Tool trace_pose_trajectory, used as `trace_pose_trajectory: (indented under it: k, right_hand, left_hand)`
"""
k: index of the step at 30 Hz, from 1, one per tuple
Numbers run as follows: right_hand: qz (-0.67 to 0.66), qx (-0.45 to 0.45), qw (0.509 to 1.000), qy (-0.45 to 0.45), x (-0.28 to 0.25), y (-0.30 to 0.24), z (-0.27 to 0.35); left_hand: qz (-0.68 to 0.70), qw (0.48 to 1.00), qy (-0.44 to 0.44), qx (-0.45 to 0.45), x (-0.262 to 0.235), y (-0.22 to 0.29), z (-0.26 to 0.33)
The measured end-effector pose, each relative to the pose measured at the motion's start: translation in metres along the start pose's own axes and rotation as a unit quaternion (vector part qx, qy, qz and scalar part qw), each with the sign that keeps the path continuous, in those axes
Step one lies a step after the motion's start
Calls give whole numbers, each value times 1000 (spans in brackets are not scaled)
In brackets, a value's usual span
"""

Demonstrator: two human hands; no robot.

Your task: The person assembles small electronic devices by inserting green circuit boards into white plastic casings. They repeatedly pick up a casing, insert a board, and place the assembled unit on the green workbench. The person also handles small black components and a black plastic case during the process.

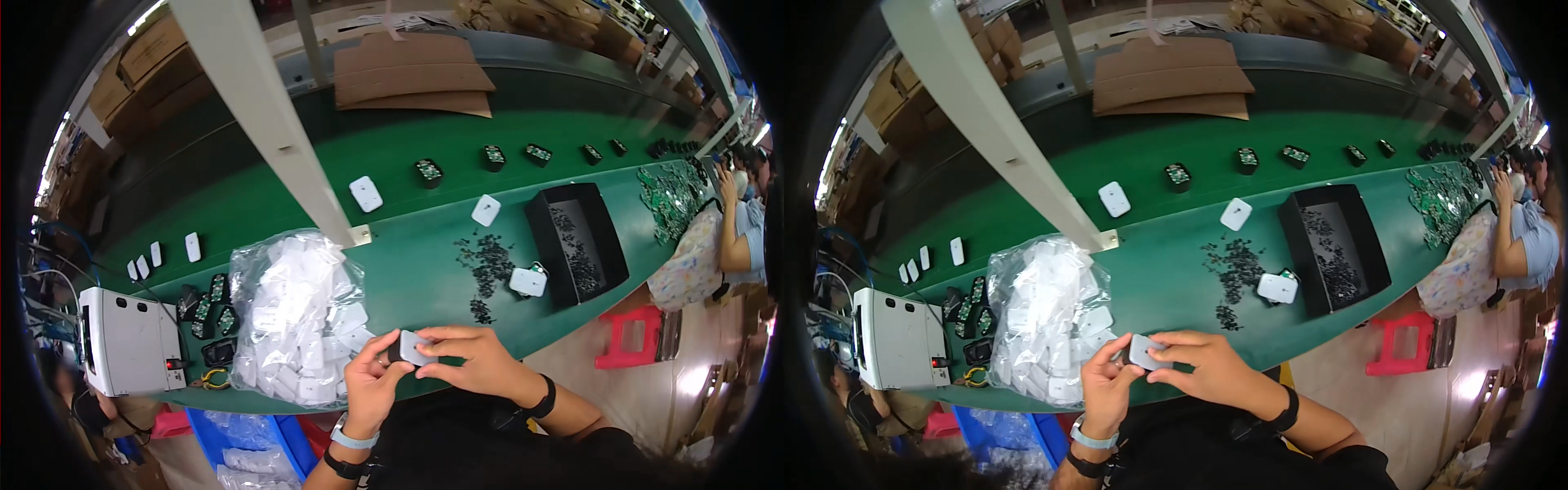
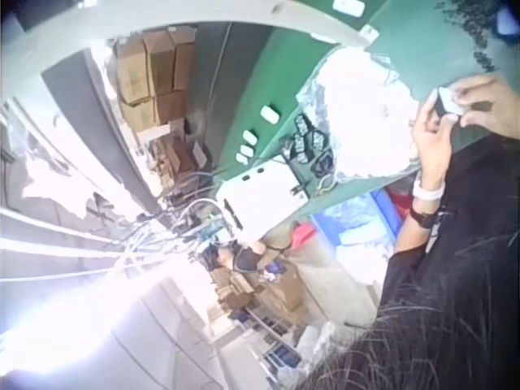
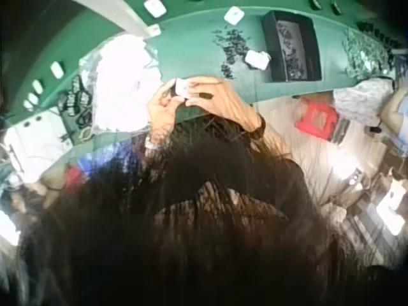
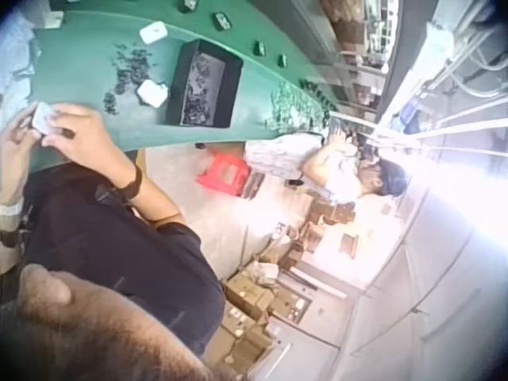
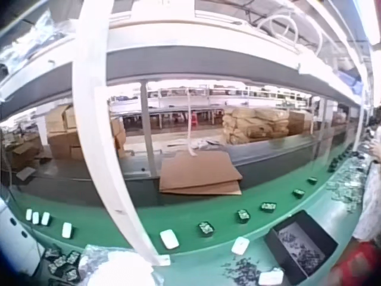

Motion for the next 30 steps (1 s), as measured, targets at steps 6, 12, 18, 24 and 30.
trace_pose_trajectory:
  k: [6,12,18,24,30]
  right_hand:
    - [16,-14,1000,16,-6,18,-23]
    - [146,12,970,194,-52,59,-115]
    - [306,1,926,221,-36,110,-212]
    - [385,25,904,186,-18,128,-226]
    - [354,17,918,180,-29,127,-225]
  left_hand:
    - [20,999,-17,39,6,1,-20]
    - [-100,990,22,102,-9,8,-23]
    - [-386,898,46,207,-12,52,0]
    - [-478,838,91,247,-36,55,5]
    - [-529,808,46,256,-32,52,-10]
Point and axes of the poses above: each hand's wrist, its own z-axis away from the middle knuckle, its own x-axis out of the palm, y = z × x, the point moved 8 cm from there along -z, towards the middle knuckle, and after that the axes turned 6 degrees about -z, right-handed, at the moved point
